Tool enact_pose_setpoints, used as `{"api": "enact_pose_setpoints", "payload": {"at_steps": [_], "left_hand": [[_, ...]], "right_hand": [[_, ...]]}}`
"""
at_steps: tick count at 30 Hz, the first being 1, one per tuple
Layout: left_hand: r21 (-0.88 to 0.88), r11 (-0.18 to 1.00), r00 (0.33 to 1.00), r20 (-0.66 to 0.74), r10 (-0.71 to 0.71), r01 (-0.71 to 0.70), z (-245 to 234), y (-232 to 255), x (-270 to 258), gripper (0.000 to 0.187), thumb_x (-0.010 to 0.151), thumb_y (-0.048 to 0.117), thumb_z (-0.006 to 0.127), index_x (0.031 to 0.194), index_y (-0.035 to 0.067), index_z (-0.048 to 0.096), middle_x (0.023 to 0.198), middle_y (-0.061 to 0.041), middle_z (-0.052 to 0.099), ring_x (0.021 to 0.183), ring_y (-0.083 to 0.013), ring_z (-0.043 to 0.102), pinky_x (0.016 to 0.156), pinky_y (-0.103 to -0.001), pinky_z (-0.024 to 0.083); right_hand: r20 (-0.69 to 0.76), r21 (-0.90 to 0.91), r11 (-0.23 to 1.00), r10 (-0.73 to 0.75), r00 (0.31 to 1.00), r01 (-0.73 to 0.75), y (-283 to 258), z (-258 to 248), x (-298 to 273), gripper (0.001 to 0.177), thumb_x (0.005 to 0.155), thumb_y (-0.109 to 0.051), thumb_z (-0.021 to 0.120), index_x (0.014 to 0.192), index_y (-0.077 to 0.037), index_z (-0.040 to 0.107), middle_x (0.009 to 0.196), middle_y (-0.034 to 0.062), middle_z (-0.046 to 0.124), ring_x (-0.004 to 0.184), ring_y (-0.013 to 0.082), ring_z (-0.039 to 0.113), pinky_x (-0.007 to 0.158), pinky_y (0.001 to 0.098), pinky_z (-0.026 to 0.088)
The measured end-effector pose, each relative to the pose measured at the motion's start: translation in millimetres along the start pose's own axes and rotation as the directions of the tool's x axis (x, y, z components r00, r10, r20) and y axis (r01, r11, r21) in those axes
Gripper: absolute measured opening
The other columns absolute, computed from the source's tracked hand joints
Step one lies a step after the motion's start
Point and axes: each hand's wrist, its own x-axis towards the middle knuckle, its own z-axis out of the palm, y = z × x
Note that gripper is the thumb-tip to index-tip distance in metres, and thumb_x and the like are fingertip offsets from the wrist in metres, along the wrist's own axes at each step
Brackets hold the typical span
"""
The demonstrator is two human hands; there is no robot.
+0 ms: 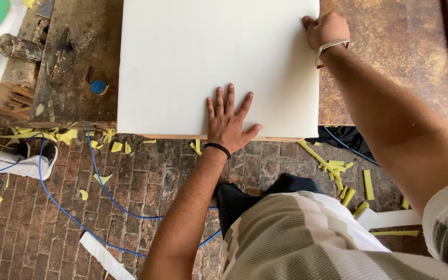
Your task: The person uses a spray gun to apply a coating onto a yellow foam block and a white foam sheet. After spraying, the person places the white foam sheet onto a wooden frame and presses it down to adhere it.
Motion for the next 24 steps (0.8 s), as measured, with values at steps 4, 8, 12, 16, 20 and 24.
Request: {"api": "enact_pose_setpoints", "payload": {"at_steps": [4, 8, 12, 16, 20, 24], "left_hand": [[0.123, 0.991, 0.996, -0.069, 0.055, -0.046, 10.8, 8.7, 8.1, 0.089, 0.091, 0.064, 0.053, 0.165, 0.037, 0.012, 0.170, -0.019, -0.005, 0.155, -0.0429, -0.004, 0.121, -0.064, -0.004], [0.110, 0.964, 0.963, -0.096, 0.253, -0.243, 15.4, 28.0, 16.2, 0.094, 0.088, 0.063, 0.059, 0.166, 0.035, 0.016, 0.172, -0.015, -0.001, 0.157, -0.0381, 0.000, 0.124, -0.059, -0.003], [-0.037, 0.944, 0.945, -0.032, 0.326, -0.327, 2.5, 68.7, 24.9, 0.099, 0.084, 0.077, 0.061, 0.161, 0.035, 0.015, 0.172, -0.013, 0.002, 0.158, -0.0365, 0.001, 0.126, -0.061, -0.003], [0.066, 0.942, 0.926, 0.218, 0.307, -0.328, -11.2, 87.3, 23.3, 0.121, 0.072, 0.080, 0.068, 0.162, 0.033, 0.003, 0.173, -0.011, -0.001, 0.158, -0.0349, -0.002, 0.126, -0.060, -0.002], [0.139, 0.932, 0.939, 0.121, 0.321, -0.336, -4.5, 85.6, 23.9, 0.113, 0.080, 0.071, 0.069, 0.163, 0.034, 0.003, 0.173, -0.009, 0.003, 0.159, -0.0335, 0.001, 0.126, -0.061, 0.000], [0.171, 0.926, 0.940, 0.122, 0.318, -0.336, 11.5, 78.3, 25.6, 0.111, 0.084, 0.067, 0.067, 0.164, 0.026, 0.002, 0.173, -0.009, 0.003, 0.159, -0.0306, 0.002, 0.127, -0.059, 0.000]], "right_hand": [[0.244, 0.137, 0.978, 0.119, 0.962, -0.156, -8.4, -29.5, -32.6, 0.054, 0.105, -0.058, 0.055, 0.098, -0.010, 0.079, 0.087, 0.0117, 0.076, 0.071, 0.0195, 0.073, 0.076, 0.0341, 0.058], [0.547, 0.102, 0.986, 0.053, 0.835, -0.129, 2.7, -51.1, -105.7, 0.056, 0.097, -0.060, 0.059, 0.107, -0.007, 0.075, 0.090, 0.0107, 0.078, 0.073, 0.0211, 0.072, 0.067, 0.0349, 0.060], [0.610, 0.121, 0.948, 0.164, 0.775, -0.296, 30.2, -49.3, -159.3, 0.053, 0.096, -0.054, 0.067, 0.092, -0.002, 0.078, 0.079, 0.0126, 0.077, 0.060, 0.0193, 0.072, 0.058, 0.0321, 0.060], [0.570, 0.277, 0.922, 0.068, 0.819, -0.270, 49.2, -36.5, -170.6, 0.042, 0.095, -0.045, 0.068, 0.094, -0.004, 0.079, 0.076, 0.0120, 0.078, 0.058, 0.0150, 0.074, 0.055, 0.0304, 0.063], [0.550, 0.314, 0.910, 0.059, 0.833, -0.272, 52.6, -24.5, -171.0, 0.044, 0.097, -0.042, 0.068, 0.091, 0.001, 0.079, 0.074, 0.0127, 0.078, 0.058, 0.0158, 0.073, 0.054, 0.0298, 0.061], [0.586, 0.324, 0.885, 0.091, 0.805, -0.335, 52.3, -14.5, -175.1, 0.042, 0.097, -0.038, 0.069, 0.086, 0.001, 0.077, 0.071, 0.0115, 0.076, 0.055, 0.0147, 0.072, 0.049, 0.0293, 0.060]]}}
